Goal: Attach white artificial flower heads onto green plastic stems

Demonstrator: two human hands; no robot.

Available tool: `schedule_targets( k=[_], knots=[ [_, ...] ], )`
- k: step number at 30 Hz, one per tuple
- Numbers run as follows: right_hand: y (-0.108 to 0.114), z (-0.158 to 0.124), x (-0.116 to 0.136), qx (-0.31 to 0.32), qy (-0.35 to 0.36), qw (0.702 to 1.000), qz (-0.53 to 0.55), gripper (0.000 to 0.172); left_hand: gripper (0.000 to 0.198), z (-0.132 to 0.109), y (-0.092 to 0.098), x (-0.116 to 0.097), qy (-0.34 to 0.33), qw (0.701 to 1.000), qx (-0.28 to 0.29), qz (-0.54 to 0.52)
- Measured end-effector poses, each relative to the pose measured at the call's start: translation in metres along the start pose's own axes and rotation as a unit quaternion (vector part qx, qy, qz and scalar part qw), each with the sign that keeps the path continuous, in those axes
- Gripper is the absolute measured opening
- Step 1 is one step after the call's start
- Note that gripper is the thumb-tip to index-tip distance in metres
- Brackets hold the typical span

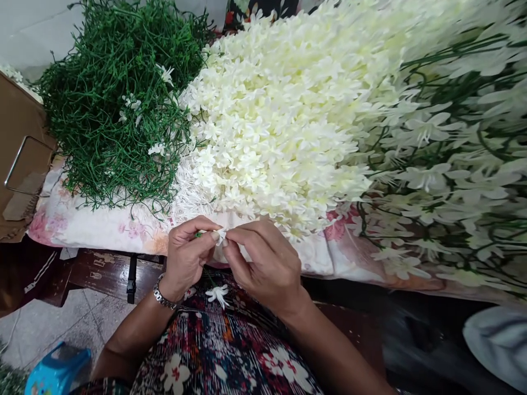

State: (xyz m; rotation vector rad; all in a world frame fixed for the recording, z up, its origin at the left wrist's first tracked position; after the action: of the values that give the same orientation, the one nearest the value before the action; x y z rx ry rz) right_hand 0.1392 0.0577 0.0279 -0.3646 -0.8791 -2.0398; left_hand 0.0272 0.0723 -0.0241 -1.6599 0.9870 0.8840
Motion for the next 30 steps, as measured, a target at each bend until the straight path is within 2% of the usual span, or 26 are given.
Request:
schedule_targets(
  k=[4,9,15,18,20,22,30],
  knots=[
    [-0.002,-0.005,0.000,-0.035,-0.003,0.999,-0.007,0.014,0.007,-0.003,0.003,0.004,-0.018,0.999,-0.027,0.018],
    [-0.004,-0.008,-0.008,-0.024,-0.064,0.996,0.050,0.015,0.009,-0.006,0.003,0.000,-0.072,0.991,-0.015,0.113],
    [-0.002,-0.016,-0.029,-0.008,-0.211,0.965,0.158,0.010,0.015,-0.009,-0.004,-0.001,-0.019,0.981,0.019,0.191],
    [0.002,-0.017,-0.032,0.016,-0.247,0.941,0.230,0.008,0.014,-0.009,-0.007,-0.002,-0.013,0.973,0.020,0.231],
    [0.005,-0.014,-0.028,0.034,-0.239,0.934,0.262,0.010,0.014,-0.008,-0.009,-0.002,-0.016,0.967,0.021,0.255],
    [0.010,-0.009,-0.021,0.045,-0.207,0.941,0.265,0.013,0.014,-0.008,-0.010,-0.002,-0.024,0.960,0.024,0.279],
    [0.014,-0.004,-0.014,0.072,-0.118,0.977,0.163,0.015,0.019,-0.009,-0.014,-0.002,-0.093,0.933,0.046,0.344]
  ],
)
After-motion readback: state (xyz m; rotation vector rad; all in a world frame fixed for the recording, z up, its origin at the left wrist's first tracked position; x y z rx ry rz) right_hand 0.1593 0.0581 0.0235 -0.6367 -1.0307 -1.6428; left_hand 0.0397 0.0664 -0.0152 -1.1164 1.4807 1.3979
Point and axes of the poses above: each hand's wrist, its own z-axis towards the middle knuckle, its own y-axis out of the back of the hand, x = y × z, the point moved 6 cm from there along z, towards the middle knuckle, and after that the axes turned 8 degrees about -x, right-handed, at the moved point
